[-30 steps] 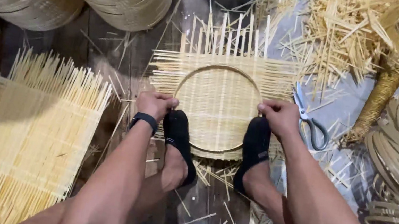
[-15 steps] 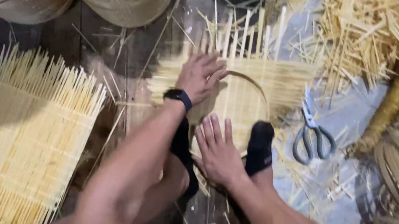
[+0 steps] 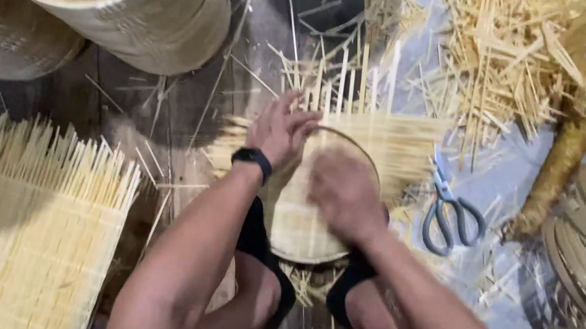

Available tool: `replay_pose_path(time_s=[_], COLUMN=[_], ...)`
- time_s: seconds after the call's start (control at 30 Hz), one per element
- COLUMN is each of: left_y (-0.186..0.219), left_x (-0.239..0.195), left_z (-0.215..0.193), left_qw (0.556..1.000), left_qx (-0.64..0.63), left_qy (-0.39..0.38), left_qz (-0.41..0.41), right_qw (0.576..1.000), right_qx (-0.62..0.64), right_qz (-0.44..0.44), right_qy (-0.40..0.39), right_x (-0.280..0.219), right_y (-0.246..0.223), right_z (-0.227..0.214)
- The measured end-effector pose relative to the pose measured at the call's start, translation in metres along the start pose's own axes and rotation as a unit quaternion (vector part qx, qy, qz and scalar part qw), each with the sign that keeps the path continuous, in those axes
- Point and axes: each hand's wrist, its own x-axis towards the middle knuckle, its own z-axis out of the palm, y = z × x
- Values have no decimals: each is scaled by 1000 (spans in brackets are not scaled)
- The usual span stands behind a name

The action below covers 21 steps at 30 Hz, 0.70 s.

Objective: The person sits on the floor of a bamboo workshop and trims thin bamboo strips with scissors, weaves them into a flat mat, and fits the woven mat into a round bamboo frame to form a steamer lid, then stacks the finished lid with others.

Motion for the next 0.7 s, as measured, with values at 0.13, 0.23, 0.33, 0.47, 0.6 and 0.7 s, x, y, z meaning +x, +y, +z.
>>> replay_pose_path(time_s=[0.13,0.23,0.33,0.47,0.6,0.7], left_y=[9,11,3,-1,-23,-32], left_x=[8,21,25,34,54,38], left_z=[-16,-12,-8,-4,17,41], left_qw=[988,997,986,963,926,910], left_qx=[93,29,-10,-104,-214,-281], left_qy=[41,-64,-144,-186,-218,-200], left_qz=[117,31,-81,-165,-220,-228], right_qw=[996,993,955,940,976,958], right_qx=[-41,25,121,175,63,34], right_qz=[4,108,271,293,147,284], right_qy=[81,45,-24,16,148,33], right_x=[47,62,67,57,33,18], right_y=[49,59,55,51,45,61], right_z=[-4,-3,-3,-11,-3,9])
